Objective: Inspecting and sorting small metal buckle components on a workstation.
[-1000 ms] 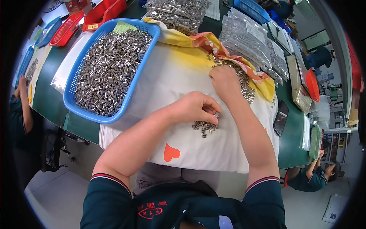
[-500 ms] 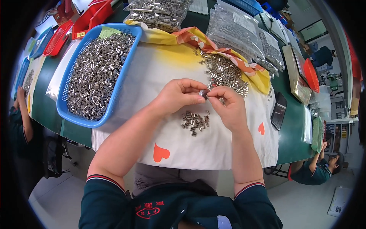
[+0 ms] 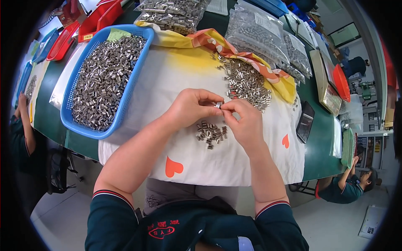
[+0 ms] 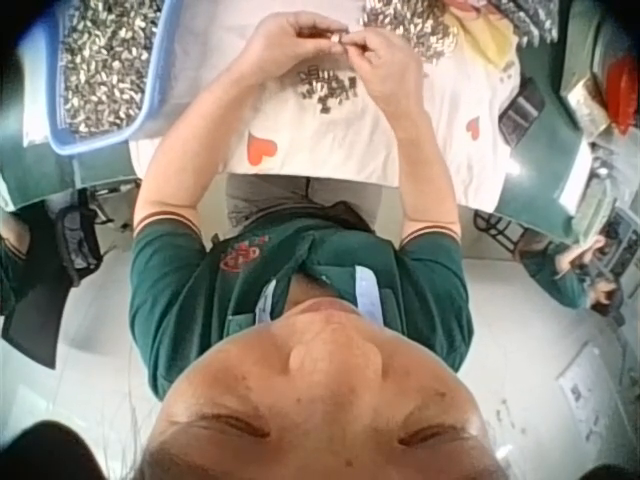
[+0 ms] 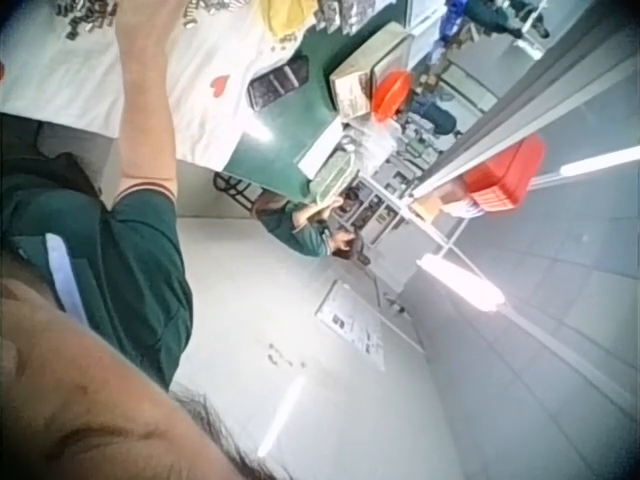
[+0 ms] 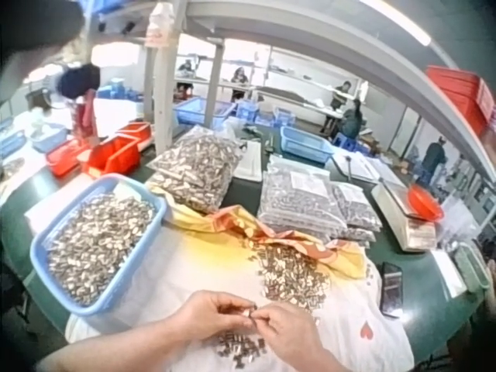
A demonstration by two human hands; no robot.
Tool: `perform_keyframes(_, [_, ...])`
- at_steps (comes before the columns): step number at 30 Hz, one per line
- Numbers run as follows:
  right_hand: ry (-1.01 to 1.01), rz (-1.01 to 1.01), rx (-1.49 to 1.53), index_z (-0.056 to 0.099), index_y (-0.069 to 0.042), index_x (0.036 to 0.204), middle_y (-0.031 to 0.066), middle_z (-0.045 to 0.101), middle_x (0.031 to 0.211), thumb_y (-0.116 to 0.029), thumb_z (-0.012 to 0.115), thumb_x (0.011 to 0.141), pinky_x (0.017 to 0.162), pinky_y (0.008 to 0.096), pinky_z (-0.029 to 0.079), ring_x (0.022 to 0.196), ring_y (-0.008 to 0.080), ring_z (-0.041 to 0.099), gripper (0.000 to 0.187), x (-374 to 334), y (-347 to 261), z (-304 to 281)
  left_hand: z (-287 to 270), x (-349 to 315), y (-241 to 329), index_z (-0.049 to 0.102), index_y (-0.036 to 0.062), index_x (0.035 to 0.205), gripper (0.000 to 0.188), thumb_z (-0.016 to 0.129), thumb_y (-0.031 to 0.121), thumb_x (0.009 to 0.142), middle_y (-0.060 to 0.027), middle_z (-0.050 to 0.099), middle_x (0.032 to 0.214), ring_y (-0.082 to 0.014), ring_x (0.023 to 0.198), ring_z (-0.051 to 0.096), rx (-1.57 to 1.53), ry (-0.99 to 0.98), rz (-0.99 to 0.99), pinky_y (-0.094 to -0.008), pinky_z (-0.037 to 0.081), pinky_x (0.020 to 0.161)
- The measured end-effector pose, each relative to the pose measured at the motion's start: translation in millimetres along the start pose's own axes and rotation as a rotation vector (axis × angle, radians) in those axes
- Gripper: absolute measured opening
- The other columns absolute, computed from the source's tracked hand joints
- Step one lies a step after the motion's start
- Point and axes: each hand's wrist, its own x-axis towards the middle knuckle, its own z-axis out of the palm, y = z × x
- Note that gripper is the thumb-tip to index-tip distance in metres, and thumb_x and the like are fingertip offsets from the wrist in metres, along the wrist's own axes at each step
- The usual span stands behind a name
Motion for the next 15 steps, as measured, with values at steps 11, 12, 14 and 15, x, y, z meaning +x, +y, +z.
perform_keyframes(11, [-0.173, 0.379, 0.382, 0.061, -0.002, 0.086, 0.0069, 0.060, 0.077, -0.008, 0.062, 0.072, 0.063, 0.0250, 0.045, 0.068, 0.0149, 0.057, 0.015, 4.9, 18.3, -13.8, 1.7, -0.2, -0.7, 0.058, -0.0041, 0.101, 0.030, 0.066, -0.001, 0.073, -0.0065, 0.062, 0.089, -0.0092, 0.078, 0.058, 0.002, -0.113, -0.015, -0.0220, 0.048, 0.071])
perform_keyframes(12, [-0.172, 0.379, 0.381, 0.061, -0.002, 0.086, 0.0069, 0.060, 0.077, -0.008, 0.062, 0.072, 0.063, 0.0250, 0.045, 0.068, 0.0149, 0.057, 0.015, 6.3, 20.7, -11.0, 2.0, -0.2, -0.7, 0.058, -0.0041, 0.101, 0.030, 0.066, -0.001, 0.073, -0.0065, 0.062, 0.089, -0.0092, 0.078, 0.058, 0.002, -0.114, -0.015, -0.0220, 0.048, 0.071])
perform_keyframes(14, [-0.025, 0.303, 0.133, 0.062, -0.004, 0.087, 0.0071, 0.058, 0.078, -0.009, 0.063, 0.071, 0.066, 0.0287, 0.044, 0.071, 0.0179, 0.056, 0.016, 11.4, 24.1, -1.9, 1.9, -0.1, -0.7, 0.059, -0.0034, 0.101, 0.030, 0.067, 0.000, 0.072, -0.0054, 0.062, 0.088, -0.0087, 0.078, 0.058, 0.085, -0.130, 0.002, -0.0222, 0.048, 0.072])
perform_keyframes(15, [-0.022, 0.306, 0.132, 0.062, -0.004, 0.087, 0.0071, 0.058, 0.078, -0.009, 0.063, 0.071, 0.066, 0.0287, 0.044, 0.071, 0.0179, 0.056, 0.016, 12.8, 27.2, 4.7, 1.3, -1.2, -0.1, 0.059, -0.0034, 0.101, 0.030, 0.067, 0.000, 0.072, -0.0054, 0.062, 0.088, -0.0087, 0.078, 0.058, 0.086, -0.135, 0.002, -0.0222, 0.048, 0.072])
